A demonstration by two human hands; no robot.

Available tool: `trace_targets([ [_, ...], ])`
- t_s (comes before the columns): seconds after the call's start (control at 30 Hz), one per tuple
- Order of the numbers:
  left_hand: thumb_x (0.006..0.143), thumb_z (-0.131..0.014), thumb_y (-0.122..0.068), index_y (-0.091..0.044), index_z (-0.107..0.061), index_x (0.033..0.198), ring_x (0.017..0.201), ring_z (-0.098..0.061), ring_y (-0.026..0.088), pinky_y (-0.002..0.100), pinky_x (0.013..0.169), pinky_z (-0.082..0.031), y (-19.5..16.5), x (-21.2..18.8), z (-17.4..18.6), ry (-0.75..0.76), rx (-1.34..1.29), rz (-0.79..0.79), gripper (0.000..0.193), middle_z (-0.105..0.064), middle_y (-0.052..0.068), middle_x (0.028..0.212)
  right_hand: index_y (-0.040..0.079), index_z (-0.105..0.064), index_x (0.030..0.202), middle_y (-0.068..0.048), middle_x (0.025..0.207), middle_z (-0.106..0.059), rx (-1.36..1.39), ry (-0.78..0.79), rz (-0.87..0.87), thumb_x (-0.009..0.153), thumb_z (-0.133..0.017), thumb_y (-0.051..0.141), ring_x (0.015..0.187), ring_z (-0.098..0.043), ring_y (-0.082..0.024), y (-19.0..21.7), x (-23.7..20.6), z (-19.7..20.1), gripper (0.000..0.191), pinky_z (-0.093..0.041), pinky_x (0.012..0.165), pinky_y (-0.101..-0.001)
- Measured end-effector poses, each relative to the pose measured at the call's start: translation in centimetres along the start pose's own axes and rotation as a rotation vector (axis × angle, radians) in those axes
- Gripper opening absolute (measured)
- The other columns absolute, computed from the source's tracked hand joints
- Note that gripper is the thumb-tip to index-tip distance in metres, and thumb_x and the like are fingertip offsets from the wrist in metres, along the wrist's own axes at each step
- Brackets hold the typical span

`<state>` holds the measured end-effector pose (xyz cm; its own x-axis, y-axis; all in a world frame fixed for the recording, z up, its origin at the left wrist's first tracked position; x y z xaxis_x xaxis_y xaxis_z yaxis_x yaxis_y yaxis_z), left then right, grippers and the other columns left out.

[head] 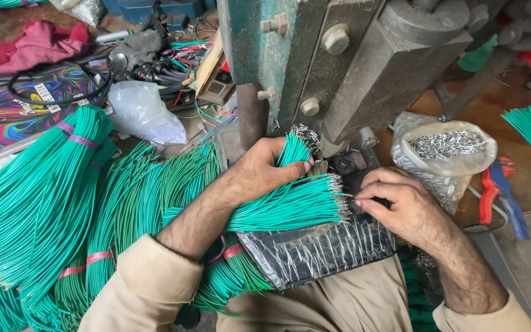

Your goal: The person sits at a bench crimping press, inserting a metal terminal into the press die and placing the stripped end of a green wire into it, then operating the press to crimp the terminal onto the wire. They repeat this cycle one wire at a time, taking wires from a large bundle on the bench and setting crimped wires back with the bundle.

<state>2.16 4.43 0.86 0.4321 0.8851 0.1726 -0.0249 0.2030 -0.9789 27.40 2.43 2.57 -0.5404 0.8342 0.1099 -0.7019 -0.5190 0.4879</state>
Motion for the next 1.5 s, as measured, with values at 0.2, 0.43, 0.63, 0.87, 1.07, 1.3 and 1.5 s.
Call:
trace_targets([
  [0.2,0.090,-0.078,-0.016,-0.003,-0.070,0.103,0.084,-0.062,0.005,0.029,0.078,-0.057,-1.3,-0.4,0.0,-0.057,0.040,0.042,0.020,-0.071,-0.002,0.088,0.005,-0.072,0.108,-0.003,0.102,-0.075,0.335,-0.171,-0.188,0.091,-0.068,0.009,0.092,-0.071,-0.015,-0.7,0.7,-0.7,0.018,-0.061,0.071,-0.0331],
  [0.43,0.093,-0.073,-0.020,-0.003,-0.072,0.101,0.081,-0.062,0.005,0.029,0.075,-0.057,-1.5,-0.5,0.1,-0.080,0.141,0.059,0.018,-0.072,-0.002,0.084,-0.004,-0.064,0.106,-0.009,0.100,-0.075,0.878,-0.290,-0.010,0.100,-0.061,0.001,0.092,-0.073,-0.015,-1.7,3.2,-2.1,0.008,-0.060,0.087,-0.0297],
  [0.63,0.094,-0.072,-0.019,-0.002,-0.072,0.101,0.081,-0.063,0.005,0.029,0.076,-0.058,-1.4,-0.5,0.1,-0.083,0.165,0.033,0.018,-0.073,0.000,0.083,-0.005,-0.066,0.109,-0.009,0.105,-0.073,0.729,-0.389,0.106,0.100,-0.067,0.003,0.096,-0.067,-0.011,-0.4,4.3,-3.8,0.013,-0.055,0.089,-0.0251],
  [0.87,0.091,-0.075,-0.021,-0.002,-0.072,0.097,0.077,-0.064,0.005,0.028,0.072,-0.058,-1.5,-0.1,0.2,-0.090,0.133,0.079,0.020,-0.073,-0.001,0.081,-0.001,-0.074,0.103,-0.002,0.089,-0.075,0.753,-0.296,-0.024,0.099,-0.071,0.010,0.082,-0.063,-0.004,-0.4,5.0,-4.4,0.012,-0.052,0.075,-0.0210],
  [1.07,0.091,-0.076,-0.022,-0.002,-0.073,0.093,0.074,-0.063,0.004,0.029,0.069,-0.057,-1.5,0.0,0.2,-0.106,0.170,0.090,0.020,-0.073,-0.001,0.077,0.000,-0.077,0.100,-0.001,0.083,-0.075,0.651,-0.337,-0.051,0.094,-0.074,0.011,0.077,-0.063,-0.003,-0.3,4.9,-4.1,0.012,-0.053,0.069,-0.0206],
  [1.3,0.091,-0.075,-0.021,-0.001,-0.072,0.092,0.073,-0.062,0.004,0.028,0.068,-0.057,-1.4,0.0,0.3,-0.106,0.185,0.102,0.020,-0.071,-0.001,0.076,-0.003,-0.077,0.092,-0.005,0.078,-0.074,0.638,-0.322,-0.134,0.094,-0.076,0.008,0.072,-0.062,-0.006,-1.2,5.0,-4.4,0.012,-0.050,0.062,-0.0237],
  [1.5,0.092,-0.074,-0.022,-0.003,-0.072,0.096,0.075,-0.064,0.005,0.027,0.070,-0.057,-1.4,-0.1,0.4,-0.099,0.144,0.120,0.019,-0.073,-0.002,0.080,-0.002,-0.075,0.105,-0.005,0.090,-0.077,0.799,-0.291,-0.073,0.097,-0.070,0.006,0.080,-0.066,-0.006,0.0,5.0,-4.4,0.012,-0.054,0.071,-0.0222],
])
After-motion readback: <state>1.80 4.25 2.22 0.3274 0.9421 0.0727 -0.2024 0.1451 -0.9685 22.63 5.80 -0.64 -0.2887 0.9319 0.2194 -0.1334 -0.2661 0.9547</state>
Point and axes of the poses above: each hand's wrist, its own x-axis towards the middle knuckle, its own z-axis out of the back of the hand, y = z × x, the point moved 5 cm from there along x, towards the middle knuckle
